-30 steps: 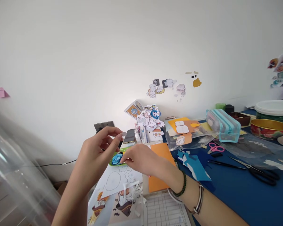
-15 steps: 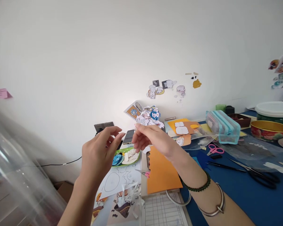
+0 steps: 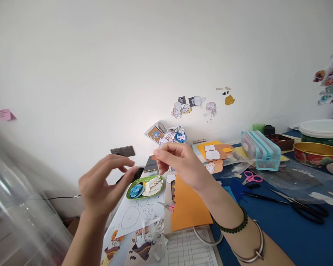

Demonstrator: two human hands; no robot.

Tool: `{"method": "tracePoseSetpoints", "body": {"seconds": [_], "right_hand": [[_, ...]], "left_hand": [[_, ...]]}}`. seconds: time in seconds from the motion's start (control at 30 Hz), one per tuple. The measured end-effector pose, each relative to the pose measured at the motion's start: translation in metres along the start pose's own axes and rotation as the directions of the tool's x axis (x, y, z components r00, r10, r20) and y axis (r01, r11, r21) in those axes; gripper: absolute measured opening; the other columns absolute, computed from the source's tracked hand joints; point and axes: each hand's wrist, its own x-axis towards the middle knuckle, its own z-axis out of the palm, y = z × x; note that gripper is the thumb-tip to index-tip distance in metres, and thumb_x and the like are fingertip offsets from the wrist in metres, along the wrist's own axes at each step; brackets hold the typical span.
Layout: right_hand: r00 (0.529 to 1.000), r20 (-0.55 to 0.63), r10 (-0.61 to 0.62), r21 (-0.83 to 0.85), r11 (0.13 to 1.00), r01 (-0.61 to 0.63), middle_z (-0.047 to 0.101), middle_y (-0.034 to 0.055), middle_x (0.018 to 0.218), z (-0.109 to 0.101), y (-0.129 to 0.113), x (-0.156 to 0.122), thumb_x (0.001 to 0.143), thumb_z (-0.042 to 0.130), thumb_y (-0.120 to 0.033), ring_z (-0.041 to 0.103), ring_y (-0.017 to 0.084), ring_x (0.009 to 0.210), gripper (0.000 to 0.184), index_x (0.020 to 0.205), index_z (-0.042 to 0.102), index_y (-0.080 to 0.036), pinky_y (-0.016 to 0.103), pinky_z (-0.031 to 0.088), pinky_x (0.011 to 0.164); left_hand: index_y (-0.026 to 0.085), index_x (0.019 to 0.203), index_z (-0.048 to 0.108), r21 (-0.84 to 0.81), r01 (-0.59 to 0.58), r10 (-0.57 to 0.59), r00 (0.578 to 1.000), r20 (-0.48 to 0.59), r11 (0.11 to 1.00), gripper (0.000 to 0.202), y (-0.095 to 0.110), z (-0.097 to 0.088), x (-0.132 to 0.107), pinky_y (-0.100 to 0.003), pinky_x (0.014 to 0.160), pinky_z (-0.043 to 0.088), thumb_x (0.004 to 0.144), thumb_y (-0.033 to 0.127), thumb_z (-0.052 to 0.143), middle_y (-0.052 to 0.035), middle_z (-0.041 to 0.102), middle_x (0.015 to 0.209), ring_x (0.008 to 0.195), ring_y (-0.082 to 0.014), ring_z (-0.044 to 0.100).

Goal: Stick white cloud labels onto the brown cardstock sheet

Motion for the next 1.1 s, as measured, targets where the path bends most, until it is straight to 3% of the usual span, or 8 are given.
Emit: {"method": "tracePoseSetpoints", "body": {"seconds": [0.1, 0.2, 0.27, 0.33, 0.4, 0.7, 0.9, 1.1], "right_hand": [[0.996, -0.053, -0.076, -0.033, 0.997, 0.074, 0.056, -0.003, 0.062, -0.002, -0.001, -0.001, 0.086, 0.059, -0.033, 0.053, 0.008, 0.055, 0.022, 0.068, 0.06, -0.019, 0.023, 0.047, 0.057], [0.99, -0.039, -0.132, -0.17, 0.978, 0.124, 0.056, -0.0033, 0.064, 0.002, 0.001, -0.002, 0.087, 0.06, -0.033, 0.054, 0.009, 0.058, 0.019, 0.073, 0.061, -0.02, 0.023, 0.046, 0.059], [0.988, -0.003, -0.157, -0.274, 0.95, 0.15, 0.056, -0.0036, 0.066, 0.009, 0.004, -0.004, 0.088, 0.059, -0.033, 0.053, 0.009, 0.058, 0.017, 0.076, 0.062, -0.02, 0.023, 0.044, 0.058], [0.983, 0.057, -0.177, -0.357, 0.916, 0.185, 0.056, -0.0037, 0.067, 0.016, 0.007, -0.005, 0.088, 0.058, -0.03, 0.05, 0.009, 0.058, 0.015, 0.077, 0.062, -0.021, 0.023, 0.042, 0.057], [0.977, 0.117, -0.178, -0.404, 0.89, 0.211, 0.056, -0.0037, 0.066, 0.023, 0.01, -0.006, 0.089, 0.057, -0.026, 0.048, 0.009, 0.058, 0.015, 0.077, 0.063, -0.02, 0.024, 0.04, 0.056], [0.993, 0.1, -0.062, -0.51, 0.854, 0.105, 0.058, -0.0012, 0.065, 0.029, 0.018, -0.006, 0.087, 0.057, -0.03, 0.047, 0.011, 0.057, 0.017, 0.074, 0.063, -0.02, 0.026, 0.037, 0.052], [0.987, 0.057, 0.152, -0.453, 0.885, -0.111, 0.049, -0.0032, 0.054, 0.023, 0.015, -0.004, 0.08, 0.065, -0.038, 0.041, 0.01, 0.051, 0.02, 0.072, 0.068, -0.019, 0.025, 0.028, 0.046], [0.945, 0.079, 0.319, -0.462, 0.851, -0.249, 0.037, -0.0056, 0.052, 0.009, 0.021, 0.004, 0.071, 0.072, -0.049, 0.034, 0.009, 0.048, 0.041, 0.055, 0.047, -0.019, 0.025, 0.022, 0.044]], "left_hand": [[0.023, 0.078, 0.061, -0.102, 0.31, -0.317, 0.946, -0.063, 0.945, 0.011, 0.003, -0.007, 0.005, -0.031, 0.068, 0.05, 0.087, 0.026, 0.057, -0.0013, 0.066, 0.075, 0.071, -0.0152, 0.06], [0.022, 0.088, 0.064, -0.463, 0.551, -0.557, 0.819, 0.14, 0.694, 0.031, 0.008, -0.008, 0.01, -0.038, 0.092, 0.05, 0.094, 0.041, 0.04, -0.0061, 0.071, 0.097, 0.099, -0.0201, 0.064], [0.021, 0.1, 0.063, -0.68, 0.613, -0.536, 0.76, 0.369, 0.401, 0.05, 0.012, -0.005, 0.013, -0.042, 0.1, 0.048, 0.095, 0.052, 0.023, -0.0093, 0.068, 0.116, 0.115, -0.0229, 0.06], [0.022, 0.112, 0.058, -0.75, 0.645, -0.447, 0.719, 0.531, 0.146, 0.065, 0.016, -0.002, 0.014, -0.043, 0.104, 0.045, 0.092, 0.06, 0.01, -0.01, 0.06, 0.132, 0.126, -0.0237, 0.052], [0.023, 0.123, 0.052, -0.759, 0.651, -0.381, 0.711, 0.592, 0.035, 0.073, 0.018, 0.0, 0.013, -0.043, 0.106, 0.043, 0.089, 0.065, 0.004, -0.0082, 0.05, 0.142, 0.132, -0.0232, 0.045], [0.027, 0.141, 0.037, -0.72, 0.657, -0.326, 0.747, 0.58, 0.222, 0.08, 0.026, 0.003, 0.008, -0.04, 0.11, 0.038, 0.086, 0.066, -0.007, -0.001, 0.038, 0.151, 0.14, -0.0204, 0.03], [0.031, 0.136, 0.047, -0.738, 0.622, -0.245, 0.783, 0.572, 0.263, 0.071, 0.032, 0.003, 0.004, -0.039, 0.115, 0.028, 0.088, 0.07, 0.013, 0.004, 0.037, 0.151, 0.143, -0.0211, 0.022], [0.033, 0.133, 0.05, -0.741, 0.594, -0.214, 0.805, 0.554, 0.314, 0.072, 0.039, 0.001, 0.005, -0.043, 0.114, 0.031, 0.084, 0.075, 0.02, 0.0029, 0.04, 0.149, 0.143, -0.0244, 0.024]]}}
